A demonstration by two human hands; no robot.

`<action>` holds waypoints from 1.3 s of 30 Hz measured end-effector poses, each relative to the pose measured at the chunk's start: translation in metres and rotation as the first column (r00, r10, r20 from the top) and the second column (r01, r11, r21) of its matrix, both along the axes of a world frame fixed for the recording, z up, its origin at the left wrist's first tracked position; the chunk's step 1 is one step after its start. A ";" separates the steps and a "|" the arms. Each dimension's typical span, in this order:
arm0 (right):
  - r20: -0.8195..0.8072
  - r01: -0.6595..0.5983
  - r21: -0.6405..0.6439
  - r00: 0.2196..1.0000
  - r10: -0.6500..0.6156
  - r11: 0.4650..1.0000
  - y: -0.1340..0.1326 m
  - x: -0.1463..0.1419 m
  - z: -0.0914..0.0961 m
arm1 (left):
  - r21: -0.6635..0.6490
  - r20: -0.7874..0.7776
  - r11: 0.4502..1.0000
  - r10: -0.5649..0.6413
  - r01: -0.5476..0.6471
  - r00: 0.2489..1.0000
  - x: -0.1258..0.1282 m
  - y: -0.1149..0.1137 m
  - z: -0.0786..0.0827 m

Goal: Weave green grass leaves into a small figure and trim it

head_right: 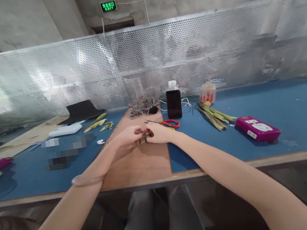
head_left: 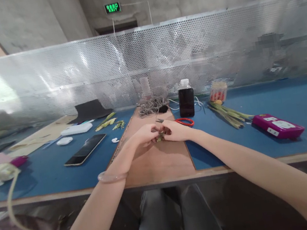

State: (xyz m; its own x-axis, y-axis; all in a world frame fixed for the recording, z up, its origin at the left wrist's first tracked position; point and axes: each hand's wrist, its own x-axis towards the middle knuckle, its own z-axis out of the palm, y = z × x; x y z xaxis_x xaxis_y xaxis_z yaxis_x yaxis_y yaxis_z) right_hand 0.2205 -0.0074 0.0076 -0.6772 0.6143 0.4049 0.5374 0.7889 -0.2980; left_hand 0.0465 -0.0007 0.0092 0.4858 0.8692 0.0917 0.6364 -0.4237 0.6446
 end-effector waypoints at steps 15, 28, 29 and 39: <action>0.207 -0.070 0.203 0.978 0.027 0.977 -0.002 0.002 0.008 | 0.084 -0.142 0.991 -0.087 0.100 0.986 -0.003 -0.003 0.006; 0.295 -0.091 0.284 0.955 0.004 0.955 0.000 0.004 0.006 | 0.169 -0.209 0.983 -0.035 0.072 0.977 -0.003 -0.005 0.007; 0.306 -0.079 0.281 0.952 -0.011 0.957 0.000 0.003 0.007 | 0.183 -0.217 0.981 -0.026 0.067 0.976 -0.002 -0.006 0.008; 0.254 -0.088 0.259 0.967 0.020 0.962 -0.002 -0.004 0.006 | 0.306 -0.245 0.952 0.058 0.021 0.968 0.000 -0.004 0.006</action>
State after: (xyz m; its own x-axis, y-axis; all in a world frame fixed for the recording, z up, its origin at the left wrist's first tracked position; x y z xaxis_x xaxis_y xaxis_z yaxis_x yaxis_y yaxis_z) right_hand 0.2163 -0.0097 0.0139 -0.8056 0.4673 0.3641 0.5219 0.8507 0.0629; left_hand 0.0467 -0.0044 0.0150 0.5110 0.8279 0.2311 0.7691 -0.5605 0.3072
